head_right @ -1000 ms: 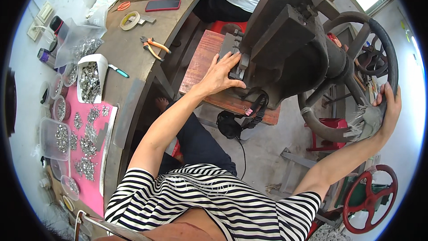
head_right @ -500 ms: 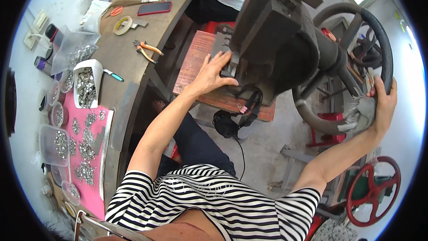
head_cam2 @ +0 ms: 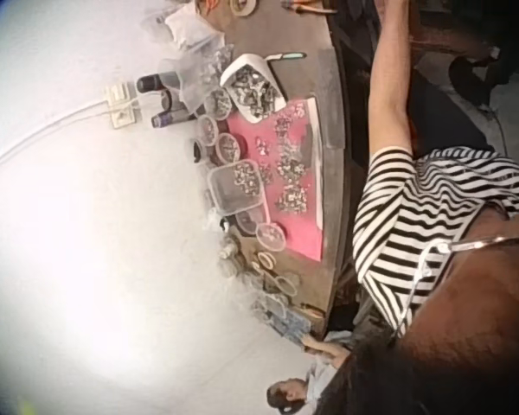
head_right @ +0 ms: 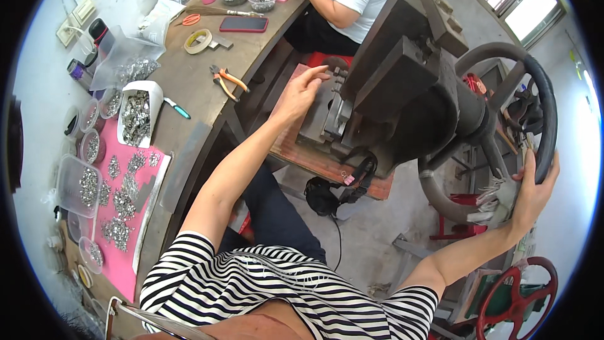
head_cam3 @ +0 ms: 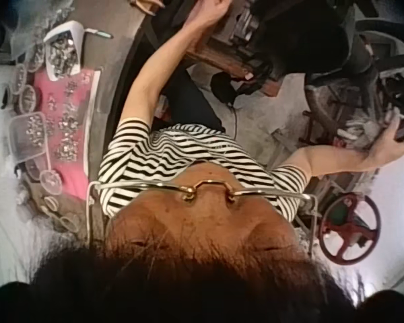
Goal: The person arranges small metal pieces into a metal holder by hand, inserts the holder into a manual press machine, and operates the machine wheel to press the pieces.
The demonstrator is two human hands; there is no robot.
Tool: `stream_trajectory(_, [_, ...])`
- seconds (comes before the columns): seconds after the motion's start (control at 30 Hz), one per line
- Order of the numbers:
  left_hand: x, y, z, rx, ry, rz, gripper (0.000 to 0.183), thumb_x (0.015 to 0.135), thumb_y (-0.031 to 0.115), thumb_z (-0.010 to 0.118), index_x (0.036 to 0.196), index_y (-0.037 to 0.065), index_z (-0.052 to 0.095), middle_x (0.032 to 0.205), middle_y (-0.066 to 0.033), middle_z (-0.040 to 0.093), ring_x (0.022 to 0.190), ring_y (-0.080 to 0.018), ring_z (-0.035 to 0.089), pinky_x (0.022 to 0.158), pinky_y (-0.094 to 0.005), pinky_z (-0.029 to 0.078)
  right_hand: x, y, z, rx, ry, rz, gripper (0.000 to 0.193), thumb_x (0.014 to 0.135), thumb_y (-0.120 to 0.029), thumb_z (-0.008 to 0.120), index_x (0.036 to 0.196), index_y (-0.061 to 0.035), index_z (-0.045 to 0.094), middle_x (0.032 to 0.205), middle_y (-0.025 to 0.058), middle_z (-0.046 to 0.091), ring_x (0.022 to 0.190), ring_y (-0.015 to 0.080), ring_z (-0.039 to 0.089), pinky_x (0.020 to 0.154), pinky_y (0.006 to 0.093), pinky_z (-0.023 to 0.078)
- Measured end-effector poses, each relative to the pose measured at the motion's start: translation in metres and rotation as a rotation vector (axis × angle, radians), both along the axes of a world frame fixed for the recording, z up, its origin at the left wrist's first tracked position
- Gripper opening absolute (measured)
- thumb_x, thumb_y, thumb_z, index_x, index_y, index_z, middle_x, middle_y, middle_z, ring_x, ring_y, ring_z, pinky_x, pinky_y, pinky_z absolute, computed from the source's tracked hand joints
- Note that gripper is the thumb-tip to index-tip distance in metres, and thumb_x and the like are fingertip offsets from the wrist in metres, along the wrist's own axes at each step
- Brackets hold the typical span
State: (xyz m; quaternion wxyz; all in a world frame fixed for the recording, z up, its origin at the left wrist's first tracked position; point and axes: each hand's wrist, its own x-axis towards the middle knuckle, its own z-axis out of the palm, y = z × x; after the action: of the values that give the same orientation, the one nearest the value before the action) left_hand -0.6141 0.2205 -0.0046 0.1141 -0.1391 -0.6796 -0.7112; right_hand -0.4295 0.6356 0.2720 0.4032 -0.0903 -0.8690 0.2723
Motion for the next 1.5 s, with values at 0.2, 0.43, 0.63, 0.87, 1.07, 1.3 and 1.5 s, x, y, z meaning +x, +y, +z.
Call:
stream_trajectory(0.2, [-0.048,0.012,-0.021,-0.391,0.011,-0.341,0.067,0.074,0.008,0.071,0.140,0.007,0.058,0.126,-0.0218,0.061,0.121,-0.0398,0.059,0.103,-0.0436,0.048,-0.036,0.000,0.047,0.222,0.037,0.009,0.057,0.102,-0.040,0.062,0.148,-0.0083,0.050,0.129,0.0164,0.063,0.104,0.0196,0.062,0.093,0.0313,0.047])
stream_trajectory(0.43, [0.026,-0.003,0.014,-0.772,0.435,-0.076,0.036,0.076,0.028,0.084,0.105,0.010,0.073,0.112,-0.0100,0.057,0.112,-0.0325,0.053,0.102,-0.0462,0.035,-0.029,-0.010,0.046,0.513,0.344,-0.102,0.032,0.103,-0.023,0.063,0.128,-0.0039,0.067,0.119,0.0106,0.070,0.110,0.0197,0.064,0.102,0.0332,0.047])
stream_trajectory(0.63, [0.077,-0.022,-0.003,-0.742,0.499,0.175,0.027,0.084,0.020,0.076,0.105,0.007,0.066,0.101,-0.0089,0.060,0.105,-0.0289,0.054,0.101,-0.0433,0.035,0.011,-0.229,-0.073,-0.157,0.357,1.196,0.011,0.086,-0.018,0.075,0.081,-0.0104,0.068,0.086,0.0092,0.073,0.078,0.0239,0.067,0.078,0.0435,0.054])
stream_trajectory(0.87, [0.202,-0.110,0.002,-0.734,0.262,0.562,0.029,0.079,0.017,0.077,0.105,0.008,0.067,0.102,-0.0088,0.062,0.103,-0.0302,0.056,0.098,-0.0446,0.037,0.014,-0.360,-0.071,-0.933,-0.201,2.604,0.012,0.084,0.000,0.075,0.096,0.0036,0.073,0.095,0.0129,0.068,0.086,0.0285,0.062,0.075,0.0381,0.049])
stream_trajectory(1.07, [0.318,-0.156,0.004,-0.725,0.022,0.926,0.028,0.079,0.012,0.077,0.104,0.005,0.067,0.102,-0.0098,0.063,0.099,-0.0311,0.057,0.095,-0.0422,0.039,0.032,-0.429,-0.054,-1.038,-0.411,3.070,0.010,0.088,-0.003,0.074,0.094,0.0051,0.072,0.091,0.0151,0.066,0.079,0.0271,0.062,0.071,0.0361,0.048])
stream_trajectory(1.3, [0.403,-0.179,-0.008,-0.621,-0.127,1.123,0.027,0.079,0.008,0.076,0.105,0.004,0.067,0.102,-0.0114,0.063,0.099,-0.0322,0.057,0.095,-0.0433,0.040,0.093,-0.474,-0.054,-1.385,-0.882,3.015,0.009,0.090,-0.004,0.071,0.090,0.0054,0.071,0.085,0.0148,0.066,0.073,0.0253,0.059,0.066,0.0360,0.046])
stream_trajectory(1.5, [0.445,-0.208,-0.017,-0.582,-0.101,1.139,0.029,0.078,0.008,0.078,0.104,0.003,0.067,0.103,-0.0120,0.062,0.099,-0.0342,0.055,0.095,-0.0449,0.041,0.142,-0.531,-0.055,-1.356,-1.094,3.047,0.021,0.093,-0.012,0.074,0.084,0.0055,0.069,0.081,0.0128,0.066,0.072,0.0221,0.061,0.062,0.0330,0.046])
